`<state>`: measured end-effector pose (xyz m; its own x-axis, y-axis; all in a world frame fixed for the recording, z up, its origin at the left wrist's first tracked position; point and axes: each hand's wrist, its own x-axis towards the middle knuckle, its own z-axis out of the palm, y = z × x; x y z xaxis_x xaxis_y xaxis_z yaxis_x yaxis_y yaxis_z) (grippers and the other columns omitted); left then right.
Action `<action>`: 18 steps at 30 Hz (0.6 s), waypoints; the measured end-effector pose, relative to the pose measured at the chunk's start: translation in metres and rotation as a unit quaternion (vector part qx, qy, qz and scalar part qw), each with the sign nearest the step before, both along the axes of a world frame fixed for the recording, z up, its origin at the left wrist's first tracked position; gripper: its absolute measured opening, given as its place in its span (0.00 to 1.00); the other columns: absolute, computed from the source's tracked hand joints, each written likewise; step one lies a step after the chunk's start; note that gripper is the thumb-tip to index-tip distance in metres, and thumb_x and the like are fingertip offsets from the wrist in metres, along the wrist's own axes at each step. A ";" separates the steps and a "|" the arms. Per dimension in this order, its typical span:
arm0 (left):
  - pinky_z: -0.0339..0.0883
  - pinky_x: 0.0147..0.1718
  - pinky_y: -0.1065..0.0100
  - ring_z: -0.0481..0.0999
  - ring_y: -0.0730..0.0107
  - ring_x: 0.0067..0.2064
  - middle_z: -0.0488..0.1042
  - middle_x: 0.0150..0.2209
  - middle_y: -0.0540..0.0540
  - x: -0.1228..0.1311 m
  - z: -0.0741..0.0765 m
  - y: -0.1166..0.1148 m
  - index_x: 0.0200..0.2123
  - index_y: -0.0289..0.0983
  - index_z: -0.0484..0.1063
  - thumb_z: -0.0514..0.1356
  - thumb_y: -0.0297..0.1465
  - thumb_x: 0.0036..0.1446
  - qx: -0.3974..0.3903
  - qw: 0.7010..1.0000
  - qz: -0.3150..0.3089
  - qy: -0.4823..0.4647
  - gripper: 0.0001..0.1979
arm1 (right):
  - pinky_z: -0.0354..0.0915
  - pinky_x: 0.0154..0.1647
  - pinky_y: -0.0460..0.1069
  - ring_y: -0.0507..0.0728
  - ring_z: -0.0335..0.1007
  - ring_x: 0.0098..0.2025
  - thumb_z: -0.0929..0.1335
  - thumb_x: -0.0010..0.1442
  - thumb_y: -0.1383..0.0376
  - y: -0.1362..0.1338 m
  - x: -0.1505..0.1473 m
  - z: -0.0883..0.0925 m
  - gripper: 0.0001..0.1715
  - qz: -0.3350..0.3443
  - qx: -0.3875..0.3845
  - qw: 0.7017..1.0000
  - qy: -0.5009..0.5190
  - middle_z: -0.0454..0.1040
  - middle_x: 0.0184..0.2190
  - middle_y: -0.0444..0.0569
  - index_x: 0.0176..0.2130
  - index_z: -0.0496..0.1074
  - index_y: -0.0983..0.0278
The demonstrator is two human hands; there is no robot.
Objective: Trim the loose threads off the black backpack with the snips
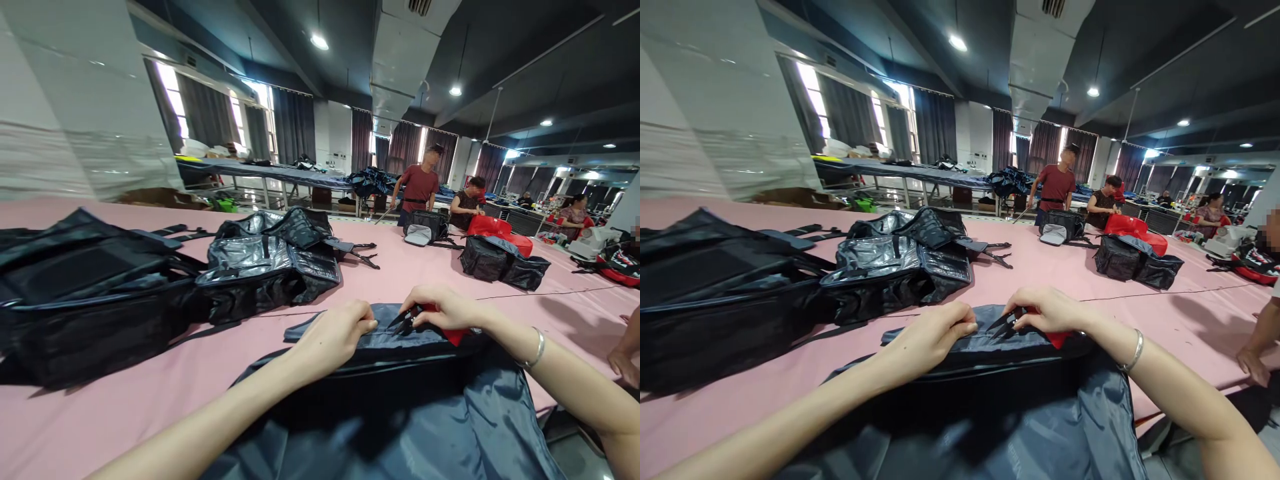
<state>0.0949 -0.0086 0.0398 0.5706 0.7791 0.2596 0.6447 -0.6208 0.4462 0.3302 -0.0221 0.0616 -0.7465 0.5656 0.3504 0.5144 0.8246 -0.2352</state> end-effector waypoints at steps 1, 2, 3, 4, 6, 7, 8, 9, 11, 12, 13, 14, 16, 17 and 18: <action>0.58 0.31 0.67 0.69 0.65 0.32 0.72 0.29 0.47 0.000 0.000 0.000 0.28 0.38 0.65 0.48 0.33 0.55 0.001 1.000 0.000 0.001 0.09 | 0.64 0.39 0.47 0.53 0.68 0.37 0.66 0.59 0.67 -0.001 0.000 -0.001 0.10 -0.010 0.021 1.000 -0.001 0.73 0.36 0.50 0.42 0.68 0.66; 0.58 0.31 0.67 0.69 0.65 0.31 0.72 0.29 0.47 0.000 0.000 0.001 0.28 0.38 0.65 0.48 0.33 0.55 0.003 1.000 -0.001 0.002 0.09 | 0.64 0.39 0.47 0.53 0.68 0.38 0.66 0.59 0.67 -0.003 -0.001 -0.003 0.10 -0.019 0.049 0.999 -0.011 0.73 0.36 0.50 0.42 0.68 0.66; 0.58 0.32 0.67 0.69 0.65 0.32 0.72 0.29 0.47 0.000 0.000 0.001 0.28 0.38 0.65 0.48 0.33 0.55 0.004 1.000 -0.001 0.001 0.09 | 0.63 0.39 0.48 0.54 0.67 0.38 0.65 0.59 0.67 -0.006 -0.001 -0.004 0.10 -0.028 0.082 0.996 -0.030 0.72 0.36 0.51 0.43 0.67 0.66; 0.58 0.32 0.67 0.70 0.65 0.32 0.72 0.30 0.47 0.000 0.000 0.002 0.28 0.38 0.65 0.48 0.33 0.55 0.005 1.000 -0.002 0.000 0.09 | 0.63 0.38 0.48 0.55 0.67 0.38 0.65 0.59 0.67 -0.009 -0.002 -0.006 0.10 -0.040 0.119 0.991 -0.050 0.72 0.36 0.51 0.43 0.67 0.66; 0.58 0.32 0.67 0.70 0.65 0.33 0.72 0.30 0.46 0.001 0.000 0.002 0.29 0.38 0.65 0.48 0.33 0.56 0.007 1.000 0.000 0.000 0.09 | 0.61 0.36 0.49 0.55 0.66 0.37 0.63 0.60 0.68 -0.016 -0.003 -0.009 0.10 -0.067 0.196 0.974 -0.088 0.71 0.35 0.52 0.44 0.67 0.67; 0.58 0.32 0.67 0.70 0.65 0.33 0.72 0.30 0.47 0.001 0.001 0.002 0.29 0.38 0.66 0.48 0.33 0.56 0.008 1.000 0.002 0.002 0.09 | 0.61 0.34 0.49 0.55 0.66 0.36 0.62 0.61 0.68 -0.020 -0.004 -0.010 0.10 -0.082 0.235 0.964 -0.099 0.71 0.35 0.52 0.43 0.67 0.67; 0.58 0.32 0.67 0.70 0.65 0.33 0.72 0.30 0.47 0.001 0.001 0.003 0.29 0.38 0.66 0.48 0.33 0.56 0.010 1.000 0.002 0.004 0.10 | 0.59 0.33 0.48 0.55 0.66 0.35 0.61 0.62 0.68 -0.024 -0.006 -0.012 0.10 -0.094 0.269 0.953 -0.104 0.71 0.34 0.52 0.43 0.67 0.67; 0.58 0.31 0.68 0.70 0.65 0.33 0.73 0.30 0.47 0.001 0.001 0.003 0.29 0.38 0.66 0.48 0.33 0.56 0.012 1.000 0.003 0.007 0.10 | 0.58 0.32 0.48 0.55 0.66 0.35 0.61 0.62 0.69 -0.027 -0.007 -0.013 0.10 -0.103 0.297 0.943 -0.107 0.72 0.34 0.52 0.43 0.67 0.67; 0.58 0.31 0.68 0.70 0.65 0.33 0.73 0.31 0.47 0.000 0.000 0.003 0.29 0.38 0.66 0.48 0.33 0.56 0.016 1.000 0.002 0.010 0.10 | 0.57 0.32 0.48 0.54 0.65 0.34 0.60 0.63 0.70 -0.031 -0.009 -0.014 0.10 -0.111 0.333 0.930 -0.108 0.72 0.34 0.51 0.43 0.67 0.67; 0.58 0.31 0.67 0.70 0.65 0.33 0.73 0.31 0.47 0.000 0.000 0.003 0.29 0.38 0.66 0.48 0.33 0.56 0.018 1.000 0.001 0.010 0.10 | 0.56 0.31 0.48 0.54 0.65 0.34 0.59 0.63 0.70 -0.032 -0.010 -0.014 0.10 -0.113 0.344 0.926 -0.109 0.72 0.34 0.51 0.43 0.67 0.67; 0.58 0.31 0.67 0.70 0.65 0.33 0.72 0.31 0.47 0.000 -0.001 0.004 0.29 0.38 0.66 0.48 0.33 0.56 0.020 1.000 0.001 0.009 0.10 | 0.56 0.31 0.48 0.54 0.65 0.34 0.59 0.63 0.70 -0.033 -0.010 -0.013 0.10 -0.114 0.351 0.923 -0.110 0.72 0.34 0.51 0.42 0.67 0.67; 0.58 0.31 0.67 0.70 0.65 0.33 0.72 0.31 0.47 -0.001 -0.002 0.004 0.29 0.38 0.66 0.48 0.33 0.56 0.022 1.000 0.001 0.009 0.10 | 0.56 0.31 0.48 0.54 0.65 0.33 0.59 0.63 0.70 -0.034 -0.011 -0.013 0.10 -0.114 0.353 0.921 -0.114 0.72 0.34 0.51 0.42 0.67 0.67; 0.58 0.31 0.67 0.70 0.65 0.32 0.72 0.30 0.47 -0.001 -0.004 0.005 0.29 0.38 0.66 0.48 0.34 0.56 0.022 1.000 0.001 0.007 0.10 | 0.56 0.31 0.48 0.54 0.65 0.33 0.59 0.63 0.71 -0.035 -0.012 -0.010 0.11 -0.109 0.350 0.921 -0.128 0.72 0.33 0.51 0.40 0.68 0.68; 0.58 0.31 0.67 0.70 0.65 0.32 0.72 0.30 0.47 -0.001 -0.004 0.005 0.29 0.38 0.66 0.48 0.34 0.56 0.022 1.000 0.002 0.007 0.10 | 0.56 0.31 0.48 0.54 0.65 0.33 0.58 0.63 0.71 -0.035 -0.012 -0.009 0.11 -0.104 0.344 0.923 -0.138 0.72 0.33 0.51 0.40 0.68 0.67; 0.58 0.31 0.67 0.70 0.65 0.32 0.72 0.30 0.47 -0.001 -0.005 0.005 0.29 0.38 0.66 0.48 0.34 0.56 0.021 1.000 0.002 0.007 0.10 | 0.56 0.31 0.48 0.54 0.65 0.33 0.58 0.63 0.71 -0.035 -0.011 -0.008 0.11 -0.101 0.335 0.926 -0.145 0.72 0.33 0.51 0.40 0.68 0.67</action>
<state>0.0937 -0.0034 0.0348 0.5707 0.7705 0.2840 0.6533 -0.6355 0.4116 0.3187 -0.0569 0.0532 -0.7664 0.4325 0.4750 0.6359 0.6156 0.4655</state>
